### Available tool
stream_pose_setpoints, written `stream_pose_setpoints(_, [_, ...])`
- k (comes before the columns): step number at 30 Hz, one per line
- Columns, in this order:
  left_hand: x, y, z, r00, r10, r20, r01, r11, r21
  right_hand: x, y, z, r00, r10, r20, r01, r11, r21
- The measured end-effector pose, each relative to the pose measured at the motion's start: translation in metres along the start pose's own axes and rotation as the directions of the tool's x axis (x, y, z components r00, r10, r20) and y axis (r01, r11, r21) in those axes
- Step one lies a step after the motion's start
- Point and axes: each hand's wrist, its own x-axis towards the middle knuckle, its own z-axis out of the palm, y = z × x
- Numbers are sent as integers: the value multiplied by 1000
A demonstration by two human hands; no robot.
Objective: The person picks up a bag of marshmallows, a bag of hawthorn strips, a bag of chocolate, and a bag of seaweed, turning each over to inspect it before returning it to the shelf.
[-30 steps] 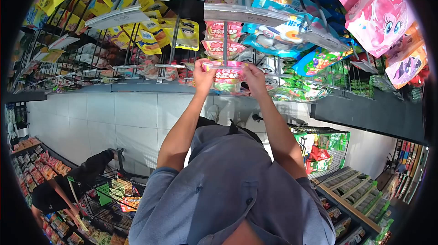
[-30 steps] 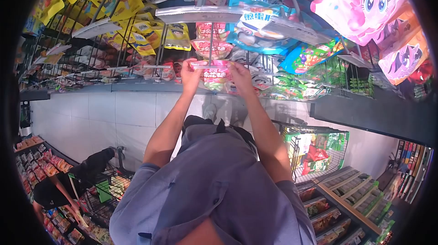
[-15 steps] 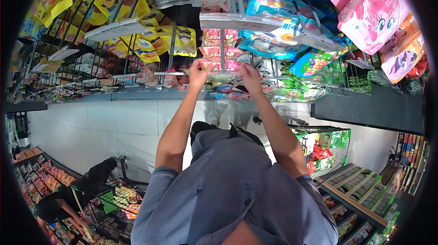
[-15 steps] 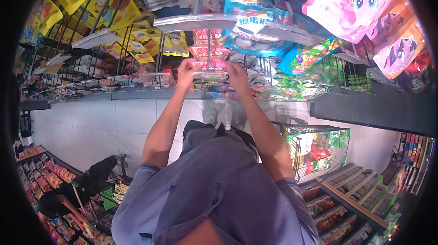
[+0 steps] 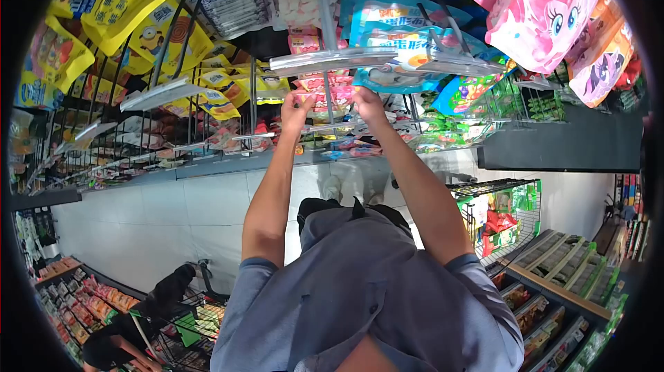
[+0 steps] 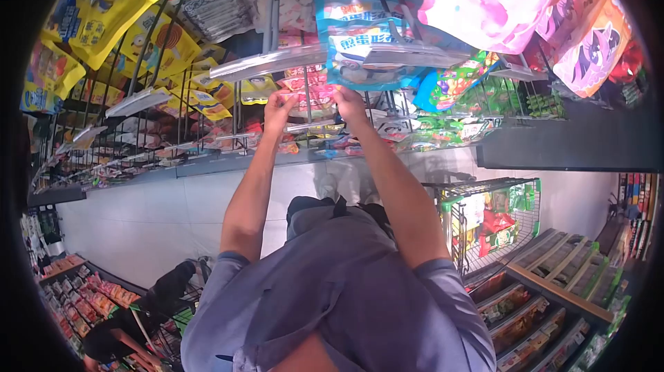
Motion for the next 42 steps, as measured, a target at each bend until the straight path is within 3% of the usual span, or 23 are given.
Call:
stream_pose_setpoints(2, [1, -10, -3, 999, 48, 0, -48, 999, 3, 11, 19, 2, 999, 24, -28, -24, 1000, -11])
stream_pose_setpoints(4, [-8, -7, -2, 994, 113, -2, -113, 993, -20, 18, 42, 8, 990, -142, -27, 143, 987, 66])
stream_pose_setpoints(6, [-10, -21, -10, 996, 78, -47, -79, 997, -10, 11, 56, 3, 975, -222, 17, 223, 968, -113])
stream_pose_setpoints(7, [-11, -44, -19, 987, 130, -93, -132, 991, -18, 12, 81, 10, 963, -254, -94, 223, 940, -259])
stream_pose_setpoints(9, [-39, -28, -10, 980, 119, -162, -121, 993, -3, -32, 63, 3, 989, -112, -98, 79, 954, -289])
stream_pose_setpoints(10, [-60, -54, -10, 968, 57, -246, -67, 997, -30, -65, 73, -11, 967, -252, -35, 214, 881, -422])
stream_pose_setpoints(11, [-80, -40, -6, 974, 33, -223, -11, 995, 102, -70, 84, -20, 975, -174, 137, 222, 795, -565])
stream_pose_setpoints(12, [-89, -70, -15, 981, 129, -143, -104, 980, 172, -92, 78, -30, 985, -4, 173, 66, 933, -355])
stream_pose_setpoints(13, [-92, -99, -21, 973, 224, -61, -205, 952, 229, -116, 82, -36, 983, 3, 182, 37, 976, -215])
stream_pose_setpoints(14, [-107, -101, -14, 992, 116, 42, -121, 981, 152, -138, 86, -44, 981, 0, 196, 14, 998, -69])
stream_pose_setpoints(17, [-161, -86, 39, 929, -109, 353, 54, 985, 161, -208, 56, -77, 1000, -8, 27, 11, 991, -135])
stream_pose_setpoints(19, [-177, -84, 84, 855, -80, 512, -22, 982, 190, -243, 38, -101, 994, 41, -98, -45, 998, -46])
stream_pose_setpoints(21, [-197, -46, 135, 772, 54, 633, -239, 948, 211, -275, 29, -124, 976, 91, -199, -83, 995, 47])
stream_pose_setpoints(23, [-209, -37, 173, 579, -32, 814, -343, 897, 279, -302, 23, -148, 938, 44, -343, -25, 998, 59])
stream_pose_setpoints(24, [-215, -31, 194, 566, -30, 824, -355, 893, 276, -313, 16, -159, 933, 38, -357, -15, 998, 67])
stream_pose_setpoints(26, [-233, -19, 237, 388, 40, 921, -430, 891, 143, -336, -1, -182, 846, 39, -532, 55, 986, 158])
stream_pose_setpoints(29, [-272, 9, 296, 231, 109, 967, -550, 834, 37, -366, -21, -226, 735, 19, -678, 176, 960, 218])
stream_pose_setpoints(31, [-298, 7, 325, 202, 180, 963, -599, 801, -24, -384, -13, -266, 676, -64, -734, 210, 972, 109])
stream_pose_setpoints(33, [-316, -7, 346, 71, 181, 981, -697, 713, -82, -394, 6, -312, 588, -55, -807, 276, 952, 136])
stream_pose_setpoints(35, [-334, -23, 354, 94, 67, 993, -756, 654, 27, -399, 34, -363, 545, 32, -838, 310, 921, 236])
stream_pose_setpoints(37, [-345, -27, 358, 50, 89, 995, -840, 542, -6, -397, 93, -412, 517, 142, -844, 235, 925, 299])
stream_pose_setpoints(39, [-348, -31, 359, 65, 23, 998, -885, 463, 47, -388, 170, -449, 427, 402, -810, 109, 867, 487])
stream_pose_setpoints(42, [-352, -26, 364, 85, -122, 989, -925, 358, 123, -388, 279, -473, 359, 686, -632, -305, 727, 615])
